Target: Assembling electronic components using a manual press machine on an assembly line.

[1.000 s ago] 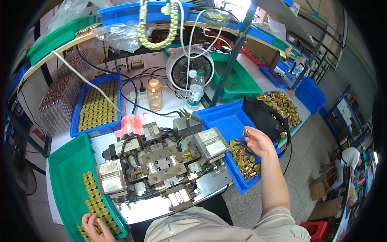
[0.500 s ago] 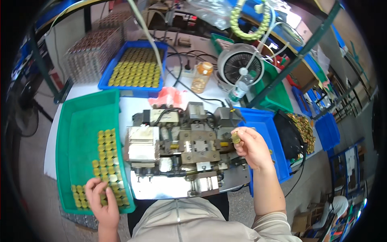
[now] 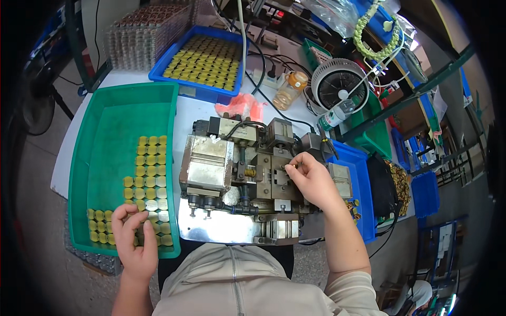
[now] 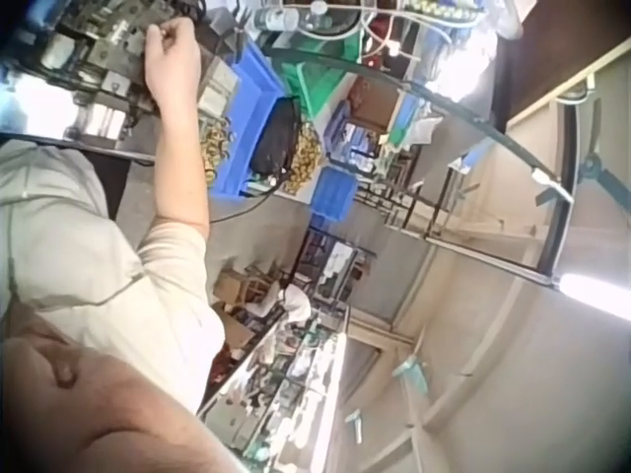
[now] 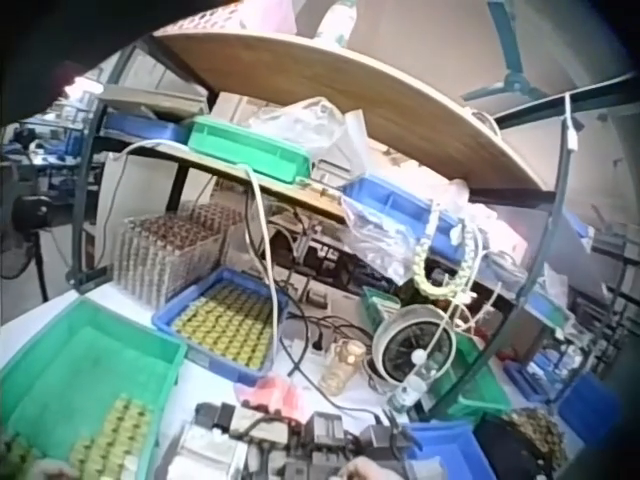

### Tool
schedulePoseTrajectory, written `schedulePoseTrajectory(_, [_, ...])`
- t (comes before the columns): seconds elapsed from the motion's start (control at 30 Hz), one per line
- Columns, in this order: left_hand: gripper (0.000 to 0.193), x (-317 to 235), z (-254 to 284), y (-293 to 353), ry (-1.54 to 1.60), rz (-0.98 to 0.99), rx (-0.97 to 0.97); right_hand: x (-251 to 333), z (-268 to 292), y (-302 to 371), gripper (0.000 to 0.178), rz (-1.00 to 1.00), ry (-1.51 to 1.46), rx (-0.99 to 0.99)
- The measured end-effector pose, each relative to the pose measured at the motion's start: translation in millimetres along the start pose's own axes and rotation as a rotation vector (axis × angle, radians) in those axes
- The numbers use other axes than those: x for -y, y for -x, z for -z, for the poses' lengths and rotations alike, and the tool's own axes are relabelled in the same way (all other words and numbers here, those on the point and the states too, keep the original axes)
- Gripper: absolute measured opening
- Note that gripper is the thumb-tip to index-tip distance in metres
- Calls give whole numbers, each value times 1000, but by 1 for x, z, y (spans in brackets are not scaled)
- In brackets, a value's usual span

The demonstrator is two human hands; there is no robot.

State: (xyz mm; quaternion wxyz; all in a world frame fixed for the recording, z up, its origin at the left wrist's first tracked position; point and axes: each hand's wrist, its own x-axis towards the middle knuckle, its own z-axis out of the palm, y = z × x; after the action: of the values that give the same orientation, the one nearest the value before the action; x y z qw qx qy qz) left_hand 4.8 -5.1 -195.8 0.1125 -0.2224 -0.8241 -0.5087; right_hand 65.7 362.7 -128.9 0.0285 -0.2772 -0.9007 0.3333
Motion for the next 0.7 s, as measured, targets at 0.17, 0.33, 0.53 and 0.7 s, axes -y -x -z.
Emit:
schedulePoseTrajectory(0.17, [24,3,1,2,10,0,5,-2,-3,2,13,56,110,6])
schedulePoseTrajectory(0.33, [25,2,1,0,14,-8,8,12,-11,7,13,74,274,-32])
schedulePoseTrajectory(0.53, [24,0,1,0,8,2,7,9,-19,9,13,192,396,-106])
schedulePoseTrajectory(0.7, [23,0,0,3,-7,20,-4,9,-13,19,22,328,387,-189])
